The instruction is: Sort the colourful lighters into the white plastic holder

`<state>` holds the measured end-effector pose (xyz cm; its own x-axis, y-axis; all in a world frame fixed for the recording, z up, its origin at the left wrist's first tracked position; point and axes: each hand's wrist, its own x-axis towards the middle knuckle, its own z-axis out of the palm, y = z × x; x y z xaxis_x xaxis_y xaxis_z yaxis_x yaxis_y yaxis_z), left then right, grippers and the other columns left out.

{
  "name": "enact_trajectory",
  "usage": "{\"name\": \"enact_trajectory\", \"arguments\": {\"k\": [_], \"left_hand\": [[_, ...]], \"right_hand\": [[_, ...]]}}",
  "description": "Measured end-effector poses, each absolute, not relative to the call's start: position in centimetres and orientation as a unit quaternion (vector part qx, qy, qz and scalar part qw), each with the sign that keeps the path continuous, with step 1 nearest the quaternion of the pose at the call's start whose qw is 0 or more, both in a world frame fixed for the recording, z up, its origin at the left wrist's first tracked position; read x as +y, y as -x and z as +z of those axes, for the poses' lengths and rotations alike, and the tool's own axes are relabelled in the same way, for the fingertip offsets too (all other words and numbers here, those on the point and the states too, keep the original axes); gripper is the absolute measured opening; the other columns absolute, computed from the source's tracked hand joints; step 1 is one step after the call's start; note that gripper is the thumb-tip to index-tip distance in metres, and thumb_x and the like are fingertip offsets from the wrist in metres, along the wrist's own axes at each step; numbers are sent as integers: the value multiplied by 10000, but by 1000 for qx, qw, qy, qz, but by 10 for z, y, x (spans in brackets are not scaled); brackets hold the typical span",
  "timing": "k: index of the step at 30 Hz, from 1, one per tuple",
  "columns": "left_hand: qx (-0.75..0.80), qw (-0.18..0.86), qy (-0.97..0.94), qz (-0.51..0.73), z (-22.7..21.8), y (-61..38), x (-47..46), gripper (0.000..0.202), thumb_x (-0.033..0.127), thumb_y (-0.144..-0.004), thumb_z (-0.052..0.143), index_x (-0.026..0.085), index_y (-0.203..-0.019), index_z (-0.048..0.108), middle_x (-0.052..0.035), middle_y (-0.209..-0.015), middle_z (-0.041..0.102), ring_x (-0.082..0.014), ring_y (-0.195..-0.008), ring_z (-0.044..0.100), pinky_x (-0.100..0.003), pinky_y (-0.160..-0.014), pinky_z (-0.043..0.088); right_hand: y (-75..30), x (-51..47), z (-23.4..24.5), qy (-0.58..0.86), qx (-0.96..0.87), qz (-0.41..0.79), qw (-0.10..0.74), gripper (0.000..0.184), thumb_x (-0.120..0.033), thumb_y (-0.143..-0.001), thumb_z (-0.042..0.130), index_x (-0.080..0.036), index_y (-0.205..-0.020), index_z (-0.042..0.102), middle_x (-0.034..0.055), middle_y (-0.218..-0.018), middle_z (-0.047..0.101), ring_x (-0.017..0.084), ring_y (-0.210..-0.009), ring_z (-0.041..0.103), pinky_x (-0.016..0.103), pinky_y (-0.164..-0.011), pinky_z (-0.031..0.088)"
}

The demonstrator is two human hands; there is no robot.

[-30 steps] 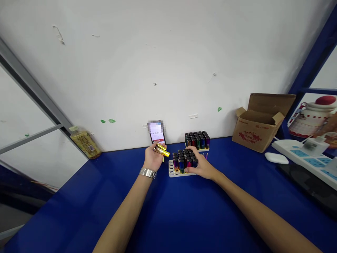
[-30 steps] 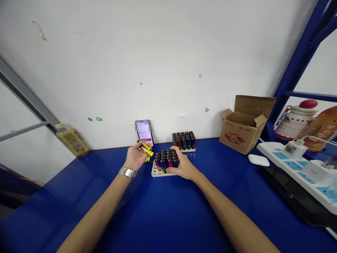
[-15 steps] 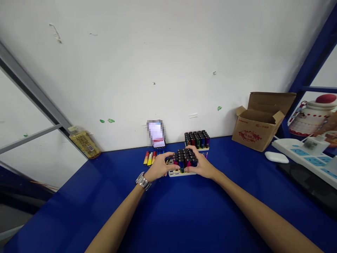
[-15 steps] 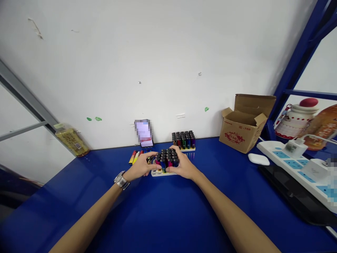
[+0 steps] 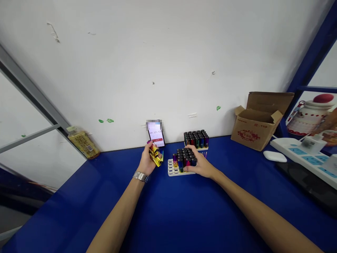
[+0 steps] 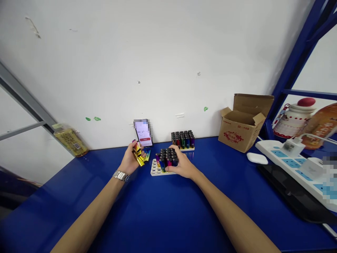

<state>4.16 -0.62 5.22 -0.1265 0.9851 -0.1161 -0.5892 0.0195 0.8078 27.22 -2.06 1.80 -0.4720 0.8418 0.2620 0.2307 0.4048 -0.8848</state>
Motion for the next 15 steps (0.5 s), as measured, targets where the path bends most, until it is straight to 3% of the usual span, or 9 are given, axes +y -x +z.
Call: {"name": "enact_trajectory", "arguments": {"k": [5,8,12,15], "left_hand": [[370,639,-208,642,52,-37,-7,106,175,-760,580,153,-678,516,-17,-610,593,-114,-547,592,-252,-571,540],[417,610,-327,589,52,-39,-14,154,128,-686,677,140,-748,536,-46,-741,662,-124,-558,622,-256,-550,536],[442,582,-525,437,56,-46,-26,340,242,-616,800,146,-844,567,-9,-676,653,-139,-514,616,-261,-507,503],[437,540,-614,376,57,-54,-33,327,322,-641,788,170,-828,567,18,-605,638,-149,-533,619,-277,-561,511]], "right_hand": [[-272,-21,18,352,-752,412,374,707,-290,-680,729,-261,-1264,331,24,-1029,570,208,-891,566,341,-786,441],[-272,-20,18,348,-755,408,377,701,-289,-686,726,-260,-1261,326,19,-1016,560,197,-876,559,326,-769,437],[-272,-20,18,349,-758,402,377,695,-285,-678,727,-256,-1247,328,11,-993,557,192,-851,553,311,-741,432],[-271,-21,19,351,-756,402,379,687,-280,-674,727,-260,-1240,337,1,-963,557,180,-810,549,297,-710,425]]}}
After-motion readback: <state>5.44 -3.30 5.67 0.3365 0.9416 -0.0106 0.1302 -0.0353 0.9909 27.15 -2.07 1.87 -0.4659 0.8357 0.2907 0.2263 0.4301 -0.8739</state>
